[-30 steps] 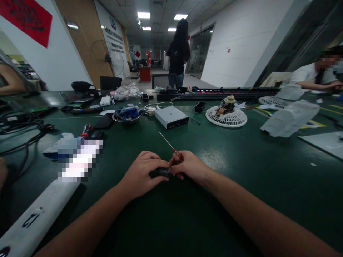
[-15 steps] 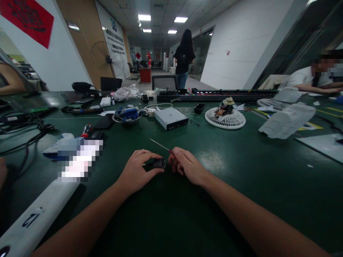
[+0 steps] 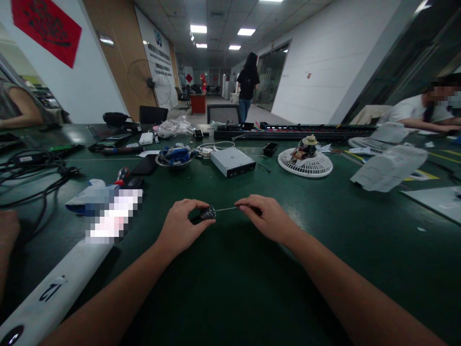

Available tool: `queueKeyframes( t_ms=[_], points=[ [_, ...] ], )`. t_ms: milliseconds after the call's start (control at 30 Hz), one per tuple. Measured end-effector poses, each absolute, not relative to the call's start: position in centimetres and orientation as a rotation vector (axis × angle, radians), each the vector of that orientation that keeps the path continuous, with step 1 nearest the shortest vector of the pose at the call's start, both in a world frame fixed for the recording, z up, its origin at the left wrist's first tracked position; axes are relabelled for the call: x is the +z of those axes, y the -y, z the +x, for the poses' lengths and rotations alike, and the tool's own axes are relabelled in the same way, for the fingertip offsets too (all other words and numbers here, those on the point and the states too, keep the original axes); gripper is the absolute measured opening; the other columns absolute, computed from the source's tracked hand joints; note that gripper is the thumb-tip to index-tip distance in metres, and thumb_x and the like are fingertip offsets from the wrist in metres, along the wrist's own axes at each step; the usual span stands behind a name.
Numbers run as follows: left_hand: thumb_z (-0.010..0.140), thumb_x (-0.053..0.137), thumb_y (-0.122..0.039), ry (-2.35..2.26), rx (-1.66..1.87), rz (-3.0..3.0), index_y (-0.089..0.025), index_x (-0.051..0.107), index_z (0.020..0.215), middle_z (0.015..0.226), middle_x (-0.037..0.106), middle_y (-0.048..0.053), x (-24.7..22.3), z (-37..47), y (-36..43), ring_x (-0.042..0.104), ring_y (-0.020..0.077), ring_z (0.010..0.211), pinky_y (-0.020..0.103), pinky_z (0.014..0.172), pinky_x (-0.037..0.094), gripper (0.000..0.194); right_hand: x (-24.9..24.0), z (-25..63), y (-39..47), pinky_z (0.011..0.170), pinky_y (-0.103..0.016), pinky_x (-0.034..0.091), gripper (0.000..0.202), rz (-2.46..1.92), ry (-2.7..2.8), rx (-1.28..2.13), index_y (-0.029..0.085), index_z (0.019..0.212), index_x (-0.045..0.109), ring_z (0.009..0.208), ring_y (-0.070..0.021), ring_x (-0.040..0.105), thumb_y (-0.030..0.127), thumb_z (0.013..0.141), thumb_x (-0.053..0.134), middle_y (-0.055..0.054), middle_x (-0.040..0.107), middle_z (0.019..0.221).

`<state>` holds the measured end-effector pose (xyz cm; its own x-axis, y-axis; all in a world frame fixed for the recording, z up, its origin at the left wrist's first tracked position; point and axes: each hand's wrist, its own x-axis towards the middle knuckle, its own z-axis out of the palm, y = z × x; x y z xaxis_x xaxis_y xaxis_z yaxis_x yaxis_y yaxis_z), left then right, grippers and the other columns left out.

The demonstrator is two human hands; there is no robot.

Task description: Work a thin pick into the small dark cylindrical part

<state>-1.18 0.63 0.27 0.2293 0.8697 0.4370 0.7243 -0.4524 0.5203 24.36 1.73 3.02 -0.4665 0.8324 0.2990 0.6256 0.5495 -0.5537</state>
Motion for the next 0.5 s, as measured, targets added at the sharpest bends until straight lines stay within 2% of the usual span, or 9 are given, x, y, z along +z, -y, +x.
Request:
queueKeyframes(
  t_ms=[133, 500],
  points=[
    [0.072, 0.078, -0.034, -1.506, 1.018, 2.295, -0.025, 0.069, 0.100, 0.098, 0.071, 0.004, 0.44, -0.91, -0.49, 0.062, 0.0276, 0.095, 0.047, 0.083, 0.048, 0.031, 3.15, 24.11, -1.54, 0.064, -0.030, 0.044, 0.022, -1.184, 2.207, 0.602, 0.018, 0.100, 0.071, 0.071, -0.0156, 0.060, 0.025, 0.091, 0.052, -0.005, 0.070, 0.088],
    [0.072, 0.080, -0.032, -1.490, 0.963, 2.305, -0.026, 0.070, 0.100, 0.100, 0.070, 0.004, 0.73, -0.67, -0.25, 0.061, 0.0271, 0.097, 0.046, 0.086, 0.047, 0.031, 3.45, 23.65, -1.28, 0.056, -0.027, 0.038, 0.025, -1.267, 2.103, 0.771, 0.018, 0.098, 0.072, 0.062, -0.0133, 0.054, 0.028, 0.093, 0.050, -0.003, 0.067, 0.076]
  ],
)
